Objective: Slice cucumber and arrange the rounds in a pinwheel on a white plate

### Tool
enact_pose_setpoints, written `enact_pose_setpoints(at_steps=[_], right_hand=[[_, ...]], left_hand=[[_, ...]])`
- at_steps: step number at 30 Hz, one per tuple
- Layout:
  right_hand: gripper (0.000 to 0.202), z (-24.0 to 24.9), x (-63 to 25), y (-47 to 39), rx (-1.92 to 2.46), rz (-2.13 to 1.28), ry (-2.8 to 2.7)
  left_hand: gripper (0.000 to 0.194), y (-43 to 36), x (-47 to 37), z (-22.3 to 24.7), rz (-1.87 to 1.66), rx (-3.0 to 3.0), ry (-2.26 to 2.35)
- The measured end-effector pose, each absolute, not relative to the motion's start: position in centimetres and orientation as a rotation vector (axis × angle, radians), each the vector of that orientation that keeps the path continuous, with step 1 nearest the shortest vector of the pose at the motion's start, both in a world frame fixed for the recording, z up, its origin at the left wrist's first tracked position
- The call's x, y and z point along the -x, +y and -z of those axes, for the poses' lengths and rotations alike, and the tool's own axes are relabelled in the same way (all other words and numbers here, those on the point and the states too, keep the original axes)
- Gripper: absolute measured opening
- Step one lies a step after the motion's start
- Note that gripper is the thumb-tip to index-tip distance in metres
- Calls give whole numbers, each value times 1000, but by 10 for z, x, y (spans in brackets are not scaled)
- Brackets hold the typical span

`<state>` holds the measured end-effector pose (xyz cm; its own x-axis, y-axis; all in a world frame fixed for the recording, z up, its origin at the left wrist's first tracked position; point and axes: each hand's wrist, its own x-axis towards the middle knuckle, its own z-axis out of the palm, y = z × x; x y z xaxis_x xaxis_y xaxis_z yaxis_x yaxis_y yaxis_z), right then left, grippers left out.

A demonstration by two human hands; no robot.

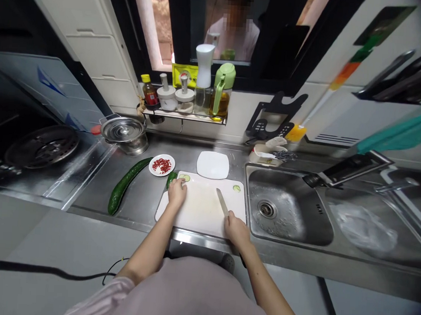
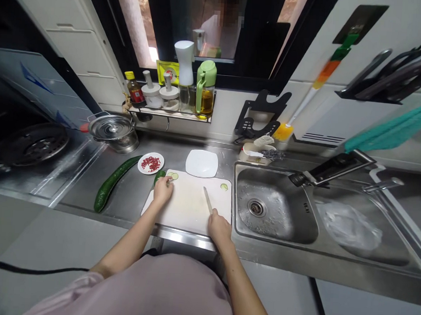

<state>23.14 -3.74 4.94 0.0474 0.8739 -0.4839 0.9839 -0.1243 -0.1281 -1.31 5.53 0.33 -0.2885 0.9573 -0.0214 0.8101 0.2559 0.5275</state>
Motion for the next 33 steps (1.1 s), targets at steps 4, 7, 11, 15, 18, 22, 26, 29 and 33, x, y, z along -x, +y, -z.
enact_pose_setpoints(at_steps=[4, 7, 11, 15, 18, 22, 26, 29, 33], right_hand=[[34, -51, -231, -37, -2085, 687, 1889], [33, -50, -232, -37, -2084, 690, 1894], [33, -49, -232, -37, -2088, 696, 1890], [33, -49, -233, -36, -2082, 713, 1879], [32, -49, -233, -35, -2077, 708, 1881], [33, -48, -233, -34, -2076, 705, 1879], [33, -48, -233, -34, -2084, 709, 1882], [32, -48, -232, -35, -2082, 709, 1883], [33, -50, -230, -36, -2087, 698, 1880]], left_hand=[[45, 85, 10, -5, -398, -1695, 2251], [40, 101, 10, -8, -229, -1770, 2236], [29, 110, 14, -11, -122, -1898, 2171], [24, 107, 16, -13, -225, -1910, 2163], [15, 101, 13, -15, -389, -1790, 2143], [20, 88, 7, -19, -660, -1697, 2069], [21, 73, -1, -19, -842, -1601, 1979], [25, 62, -10, -11, -915, -1462, 1885], [23, 47, -24, 10, -880, -1220, 1764]])
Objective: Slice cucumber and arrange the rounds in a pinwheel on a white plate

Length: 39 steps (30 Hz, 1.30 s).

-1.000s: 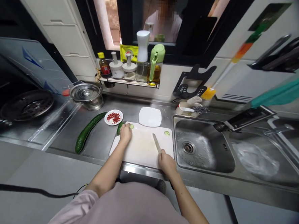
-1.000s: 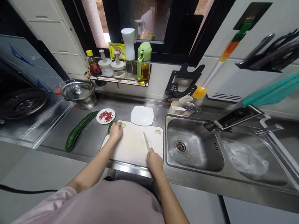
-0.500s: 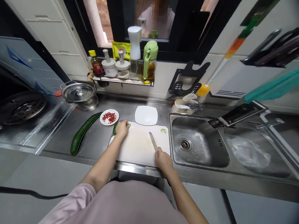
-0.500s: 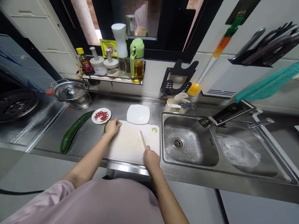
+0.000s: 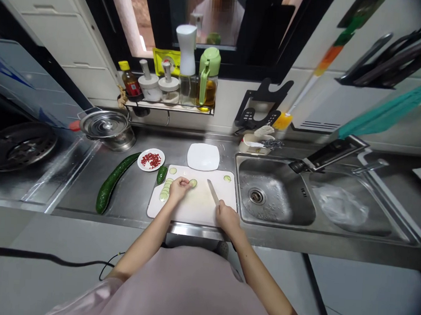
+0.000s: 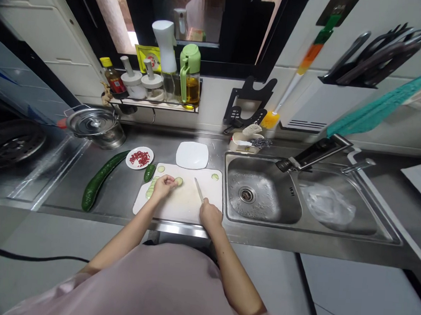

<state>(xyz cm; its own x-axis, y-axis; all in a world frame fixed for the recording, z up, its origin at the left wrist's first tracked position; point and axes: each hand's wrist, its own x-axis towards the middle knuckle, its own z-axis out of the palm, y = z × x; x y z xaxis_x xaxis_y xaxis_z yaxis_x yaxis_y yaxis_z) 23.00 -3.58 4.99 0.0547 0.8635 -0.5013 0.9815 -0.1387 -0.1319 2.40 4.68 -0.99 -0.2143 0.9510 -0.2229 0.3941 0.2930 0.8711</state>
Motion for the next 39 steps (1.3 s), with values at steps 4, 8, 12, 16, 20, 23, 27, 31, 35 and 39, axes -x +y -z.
enact_pose_setpoints(at_steps=[4, 8, 12, 16, 20, 23, 27, 31, 35, 39], right_hand=[[34, -52, -229, -37, -2077, 672, 1886], [33, -55, -231, -38, -2026, 666, 1929], [32, -61, -228, -43, -2007, 678, 1972], [30, -69, -217, -50, -1940, 751, 1993], [28, -72, -206, -54, -1894, 763, 2017], [27, -72, -202, -54, -1873, 771, 2017], [27, -70, -200, -54, -1849, 774, 2039], [27, -66, -199, -54, -1839, 773, 2028], [27, -65, -199, -52, -1825, 761, 2040], [28, -67, -199, -52, -1824, 754, 2041]], left_hand=[[18, 36, -30, 26, -781, -1193, 1800], [12, 34, -28, 27, -664, -1293, 1858], [14, 33, -27, 24, -601, -1383, 1904], [24, 31, -28, 24, -585, -1437, 1911], [27, 30, -27, 26, -584, -1461, 1868], [29, 30, -25, 26, -594, -1472, 1826], [27, 29, -24, 26, -602, -1491, 1820], [25, 29, -25, 25, -606, -1510, 1814], [25, 29, -25, 24, -598, -1517, 1813], [24, 29, -24, 23, -583, -1516, 1816]])
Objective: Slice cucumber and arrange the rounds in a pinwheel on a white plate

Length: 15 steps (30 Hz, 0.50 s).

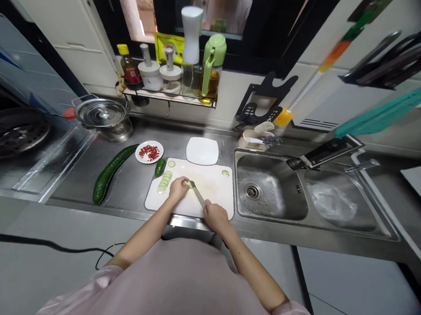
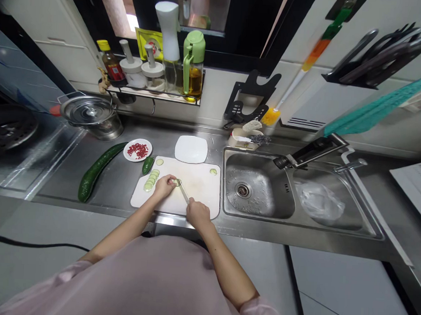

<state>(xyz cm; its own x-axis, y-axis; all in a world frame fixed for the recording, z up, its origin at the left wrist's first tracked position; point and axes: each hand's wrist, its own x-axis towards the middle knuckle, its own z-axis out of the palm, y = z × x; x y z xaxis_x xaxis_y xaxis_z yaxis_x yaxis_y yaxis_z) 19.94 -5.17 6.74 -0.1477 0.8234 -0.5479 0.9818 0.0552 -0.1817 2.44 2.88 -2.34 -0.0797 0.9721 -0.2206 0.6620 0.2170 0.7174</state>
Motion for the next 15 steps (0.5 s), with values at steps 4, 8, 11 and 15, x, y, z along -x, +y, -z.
enact_pose_setpoints(at_steps=[4, 8, 11, 15], right_hand=[[29, -69, -198, -52, -1839, 762, 2029], [29, -68, -197, -52, -1844, 760, 2034], [29, -67, -197, -52, -1836, 765, 2035], [28, -66, -197, -52, -1824, 765, 2034]], left_hand=[[24, 29, -25, 23, -580, -1519, 1821], [24, 29, -25, 23, -587, -1523, 1819], [23, 29, -25, 23, -587, -1529, 1820], [24, 29, -24, 24, -595, -1526, 1811]])
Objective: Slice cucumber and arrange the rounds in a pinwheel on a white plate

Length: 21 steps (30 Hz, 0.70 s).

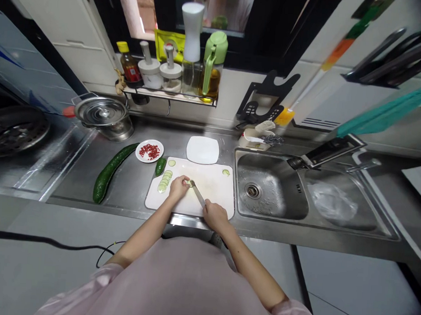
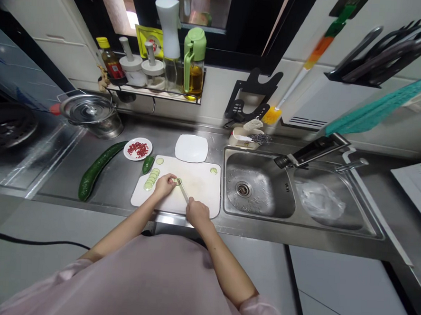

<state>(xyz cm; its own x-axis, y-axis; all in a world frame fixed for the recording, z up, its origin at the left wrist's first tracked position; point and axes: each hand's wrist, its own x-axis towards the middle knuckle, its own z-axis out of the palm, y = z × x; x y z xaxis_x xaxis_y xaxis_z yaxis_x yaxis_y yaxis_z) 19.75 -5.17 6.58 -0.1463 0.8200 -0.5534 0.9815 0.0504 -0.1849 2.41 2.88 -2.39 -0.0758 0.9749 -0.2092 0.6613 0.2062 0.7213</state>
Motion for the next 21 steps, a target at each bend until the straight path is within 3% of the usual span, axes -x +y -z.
enact_pose_setpoints(at_steps=[21], right_hand=[[29, -62, -190, -47, -1750, 804, 1969]], left_hand=[[22, 30, -26, 29, -555, -1521, 1840]])
